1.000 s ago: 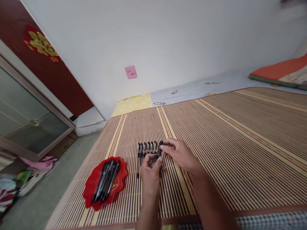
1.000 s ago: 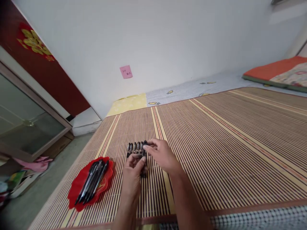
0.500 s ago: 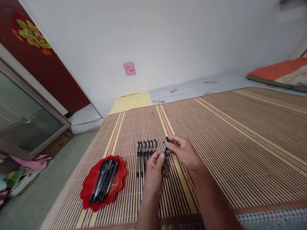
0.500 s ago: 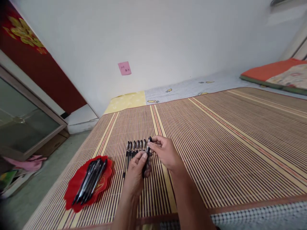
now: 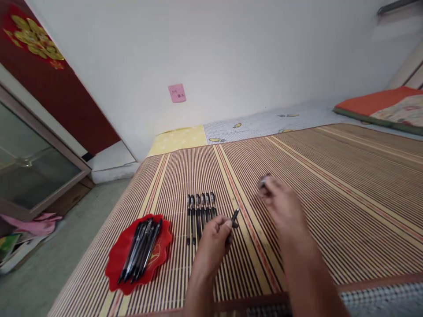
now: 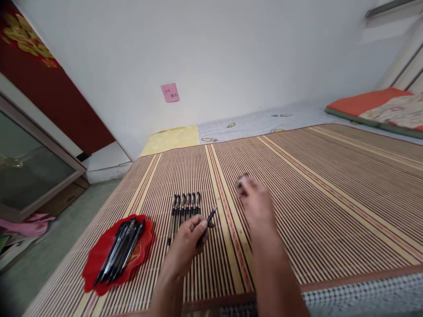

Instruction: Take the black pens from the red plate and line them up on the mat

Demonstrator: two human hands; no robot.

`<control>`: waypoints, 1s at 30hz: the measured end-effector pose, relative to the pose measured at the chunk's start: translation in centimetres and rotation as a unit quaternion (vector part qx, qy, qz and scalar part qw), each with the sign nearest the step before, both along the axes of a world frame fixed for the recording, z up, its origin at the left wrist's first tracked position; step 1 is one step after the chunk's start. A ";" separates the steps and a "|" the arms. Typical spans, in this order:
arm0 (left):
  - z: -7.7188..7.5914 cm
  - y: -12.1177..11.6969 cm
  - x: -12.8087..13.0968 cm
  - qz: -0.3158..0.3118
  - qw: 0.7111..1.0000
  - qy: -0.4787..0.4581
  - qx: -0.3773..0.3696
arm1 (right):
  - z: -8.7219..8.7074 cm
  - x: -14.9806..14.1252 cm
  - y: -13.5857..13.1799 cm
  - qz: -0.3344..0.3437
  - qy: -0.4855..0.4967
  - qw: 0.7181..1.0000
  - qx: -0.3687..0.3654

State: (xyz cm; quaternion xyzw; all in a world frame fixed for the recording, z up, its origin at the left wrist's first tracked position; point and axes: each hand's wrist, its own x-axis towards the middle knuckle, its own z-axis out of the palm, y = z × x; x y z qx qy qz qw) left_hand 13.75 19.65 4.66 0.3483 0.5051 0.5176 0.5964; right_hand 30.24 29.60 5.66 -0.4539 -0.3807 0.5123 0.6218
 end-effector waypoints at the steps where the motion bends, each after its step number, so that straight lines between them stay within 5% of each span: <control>1: 0.0 -0.1 -0.4 -0.004 1.000 0.001 0.000 | -0.1 1.0 0.5 -0.045 0.026 0.998 0.022; 2: 0.0 -0.2 -0.9 0.010 1.000 -0.005 0.004 | -0.3 1.8 0.8 -0.074 0.034 0.996 0.038; 5: 0.9 -0.3 -2.5 0.117 0.991 -0.041 0.039 | -0.8 2.0 0.9 -0.016 -0.012 0.999 0.037; 8: 2.1 -0.4 -3.9 0.228 0.968 -0.076 0.070 | -0.9 0.0 0.4 0.070 -0.086 0.994 0.007; 12: 2.9 -0.9 -5.1 0.291 0.948 -0.093 0.088 | -1.0 -2.8 0.9 0.137 -0.198 0.971 0.017; 19: 2.8 -0.7 -5.0 0.288 0.945 -0.127 0.090 | -3.6 -6.4 5.1 0.201 -0.424 0.883 -0.007; 30: 2.8 -0.6 -5.3 0.291 0.939 -0.155 0.094 | -4.9 -9.3 7.3 0.206 -0.525 0.826 -0.004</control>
